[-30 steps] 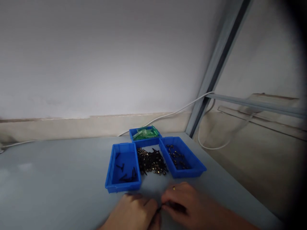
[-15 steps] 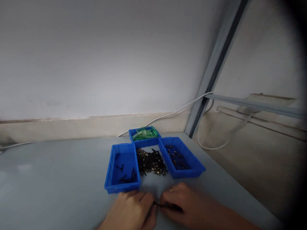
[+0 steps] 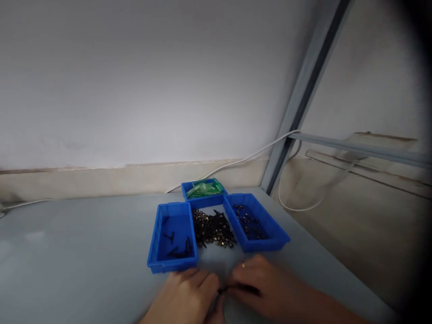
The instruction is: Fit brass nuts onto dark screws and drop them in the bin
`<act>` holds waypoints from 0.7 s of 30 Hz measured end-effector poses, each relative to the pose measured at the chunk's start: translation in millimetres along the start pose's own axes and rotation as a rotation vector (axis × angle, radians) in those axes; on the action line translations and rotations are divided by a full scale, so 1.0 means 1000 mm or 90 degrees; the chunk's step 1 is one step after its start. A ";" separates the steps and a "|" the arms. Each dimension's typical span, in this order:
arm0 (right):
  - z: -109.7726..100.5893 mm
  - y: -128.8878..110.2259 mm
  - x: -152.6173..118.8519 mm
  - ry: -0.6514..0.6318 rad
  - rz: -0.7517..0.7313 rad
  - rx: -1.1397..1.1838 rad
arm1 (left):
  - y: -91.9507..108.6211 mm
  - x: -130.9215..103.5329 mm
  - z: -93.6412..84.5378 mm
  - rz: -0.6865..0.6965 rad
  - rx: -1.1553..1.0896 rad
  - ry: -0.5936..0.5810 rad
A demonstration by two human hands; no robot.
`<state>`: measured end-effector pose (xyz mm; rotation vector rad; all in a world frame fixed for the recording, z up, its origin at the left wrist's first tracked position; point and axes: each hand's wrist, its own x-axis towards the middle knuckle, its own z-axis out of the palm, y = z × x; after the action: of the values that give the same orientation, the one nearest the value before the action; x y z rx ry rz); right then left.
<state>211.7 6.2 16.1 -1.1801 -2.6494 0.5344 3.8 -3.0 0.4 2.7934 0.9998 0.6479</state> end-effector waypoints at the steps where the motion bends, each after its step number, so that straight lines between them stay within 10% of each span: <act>1: -0.001 0.001 0.000 0.008 -0.001 -0.004 | 0.000 0.000 0.000 -0.017 0.003 -0.017; 11: 0.009 -0.004 -0.006 0.076 -0.080 0.046 | -0.002 0.005 0.006 0.021 0.031 -0.135; 21: 0.008 0.003 -0.005 0.068 -0.009 0.016 | -0.004 -0.001 0.005 -0.025 0.023 -0.074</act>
<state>215.0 2.4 7.4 -1.1482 -2.5527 0.4865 2.7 0.0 -5.2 2.7974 1.0514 0.4623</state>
